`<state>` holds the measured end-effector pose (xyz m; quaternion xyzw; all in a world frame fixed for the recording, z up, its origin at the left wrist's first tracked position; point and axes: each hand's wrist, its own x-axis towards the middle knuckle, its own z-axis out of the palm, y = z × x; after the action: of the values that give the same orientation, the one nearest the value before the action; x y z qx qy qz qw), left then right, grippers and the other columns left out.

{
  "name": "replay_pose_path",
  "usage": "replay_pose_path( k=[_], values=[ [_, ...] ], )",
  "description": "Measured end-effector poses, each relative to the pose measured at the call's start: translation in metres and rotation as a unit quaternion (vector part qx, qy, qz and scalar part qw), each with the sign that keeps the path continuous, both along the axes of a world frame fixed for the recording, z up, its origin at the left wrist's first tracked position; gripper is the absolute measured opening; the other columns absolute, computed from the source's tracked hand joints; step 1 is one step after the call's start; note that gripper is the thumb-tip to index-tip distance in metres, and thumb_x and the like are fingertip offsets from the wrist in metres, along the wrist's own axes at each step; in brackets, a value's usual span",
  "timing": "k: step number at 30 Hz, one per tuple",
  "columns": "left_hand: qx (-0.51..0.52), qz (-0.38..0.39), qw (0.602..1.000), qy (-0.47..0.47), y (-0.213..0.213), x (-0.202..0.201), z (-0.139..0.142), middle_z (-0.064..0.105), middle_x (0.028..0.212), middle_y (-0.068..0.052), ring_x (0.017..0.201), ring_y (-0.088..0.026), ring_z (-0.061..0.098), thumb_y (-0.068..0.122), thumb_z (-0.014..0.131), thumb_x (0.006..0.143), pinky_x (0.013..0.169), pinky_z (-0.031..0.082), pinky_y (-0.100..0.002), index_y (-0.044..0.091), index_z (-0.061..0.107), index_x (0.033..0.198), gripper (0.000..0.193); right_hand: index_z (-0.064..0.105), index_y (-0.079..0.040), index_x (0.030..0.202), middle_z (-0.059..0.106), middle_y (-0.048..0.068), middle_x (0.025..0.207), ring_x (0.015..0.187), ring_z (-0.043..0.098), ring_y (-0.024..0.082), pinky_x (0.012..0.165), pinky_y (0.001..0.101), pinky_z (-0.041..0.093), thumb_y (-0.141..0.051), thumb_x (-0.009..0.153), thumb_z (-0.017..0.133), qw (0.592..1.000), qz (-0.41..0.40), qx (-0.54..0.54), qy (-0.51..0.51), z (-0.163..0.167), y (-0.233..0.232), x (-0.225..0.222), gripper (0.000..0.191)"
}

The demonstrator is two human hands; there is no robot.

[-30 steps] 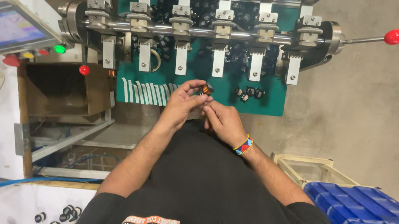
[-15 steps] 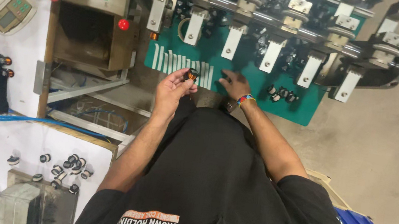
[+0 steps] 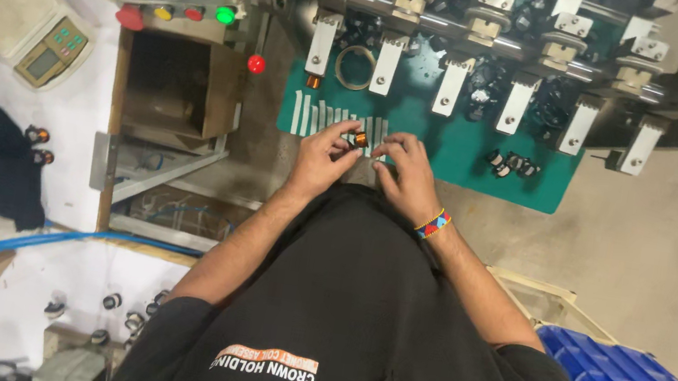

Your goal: The person stands at an industrial winding machine, picking up small black coil components and loading them one at a time into the machine's clamping stations. They wipe the machine surface with a black cloth, use scissors to trim material at a station, and continue placing components into the machine slots.

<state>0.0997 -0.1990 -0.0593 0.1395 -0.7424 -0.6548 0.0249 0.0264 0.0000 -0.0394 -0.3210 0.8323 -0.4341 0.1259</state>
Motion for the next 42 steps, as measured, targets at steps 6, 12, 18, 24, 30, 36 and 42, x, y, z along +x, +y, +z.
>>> replay_pose_path(
  k=[6, 12, 18, 24, 30, 36, 42],
  values=[
    [-0.093, -0.151, 0.979, 0.101, 0.004, -0.033, 0.036, 0.069, 0.126, -0.011, 0.103, -0.023, 0.072, 0.003, 0.074, 0.087, 0.088, 0.059, -0.034, 0.007, 0.056, 0.139, 0.056, 0.058, -0.003, 0.121, 0.056, 0.018, 0.130, 0.122, 0.055, 0.038, 0.106, 0.0445, 0.046, -0.007, 0.094, 0.065, 0.998, -0.063, -0.012, 0.008, 0.042, -0.009, -0.013, 0.028],
    [-0.104, -0.191, 0.963, 0.160, 0.015, -0.044, 0.040, 0.068, 0.129, -0.013, 0.115, -0.026, 0.070, 0.001, 0.075, 0.090, 0.092, 0.061, -0.034, 0.005, 0.067, 0.127, 0.038, 0.053, 0.002, 0.133, 0.057, 0.017, 0.129, 0.118, 0.059, 0.030, 0.088, 0.0365, 0.053, -0.016, 0.097, 0.067, 0.985, -0.165, -0.016, -0.052, 0.024, 0.016, 0.009, 0.042],
    [0.068, -0.130, 0.989, 0.015, 0.019, -0.050, 0.019, 0.072, 0.117, -0.012, 0.094, -0.014, 0.071, 0.003, 0.076, 0.091, 0.083, 0.060, -0.030, 0.001, 0.067, 0.129, 0.039, 0.070, 0.000, 0.105, 0.067, 0.009, 0.094, 0.081, 0.058, 0.010, 0.071, 0.0263, 0.050, -0.019, 0.105, 0.068, 0.937, -0.179, -0.071, -0.293, 0.012, 0.039, 0.026, 0.019],
    [0.405, -0.137, 0.894, -0.137, 0.029, -0.052, 0.012, 0.071, 0.115, -0.013, 0.095, -0.016, 0.075, 0.007, 0.068, 0.099, 0.086, 0.063, -0.033, -0.003, 0.061, 0.129, 0.032, 0.065, -0.003, 0.104, 0.063, 0.008, 0.100, 0.091, 0.062, 0.025, 0.079, 0.0351, 0.049, -0.009, 0.098, 0.068, 0.988, -0.151, -0.008, -0.033, 0.039, 0.056, 0.002, 0.009],
    [0.576, -0.132, 0.784, -0.190, 0.058, -0.048, 0.024, 0.073, 0.114, -0.019, 0.091, -0.020, 0.074, 0.012, 0.065, 0.099, 0.086, 0.063, -0.036, -0.004, 0.063, 0.124, 0.030, 0.064, -0.006, 0.104, 0.063, 0.012, 0.104, 0.102, 0.062, 0.033, 0.089, 0.0455, 0.048, -0.007, 0.090, 0.072, 0.971, -0.105, -0.045, 0.210, 0.047, 0.063, -0.018, 0.016],
    [0.190, -0.200, 0.961, -0.025, 0.074, -0.051, 0.049, 0.071, 0.123, -0.016, 0.108, -0.019, 0.073, 0.009, 0.074, 0.097, 0.098, 0.061, -0.037, 0.000, 0.057, 0.142, 0.049, 0.072, -0.004, 0.102, 0.070, 0.008, 0.096, 0.090, 0.068, 0.023, 0.081, 0.0360, 0.052, -0.016, 0.097, 0.074, 0.981, -0.174, -0.085, -0.028, 0.040, 0.097, -0.032, 0.013],
    [-0.062, -0.216, 0.974, 0.033, 0.107, -0.055, 0.072, 0.073, 0.120, -0.014, 0.102, -0.022, 0.075, 0.013, 0.077, 0.084, 0.095, 0.061, -0.035, 0.015, 0.035, 0.157, 0.084, 0.074, -0.003, 0.111, 0.070, 0.007, 0.094, 0.083, 0.068, 0.015, 0.075, 0.0299, 0.055, -0.018, 0.095, 0.072, 0.987, -0.014, -0.048, -0.154, 0.051, 0.131, -0.063, 0.022]
  ],
)
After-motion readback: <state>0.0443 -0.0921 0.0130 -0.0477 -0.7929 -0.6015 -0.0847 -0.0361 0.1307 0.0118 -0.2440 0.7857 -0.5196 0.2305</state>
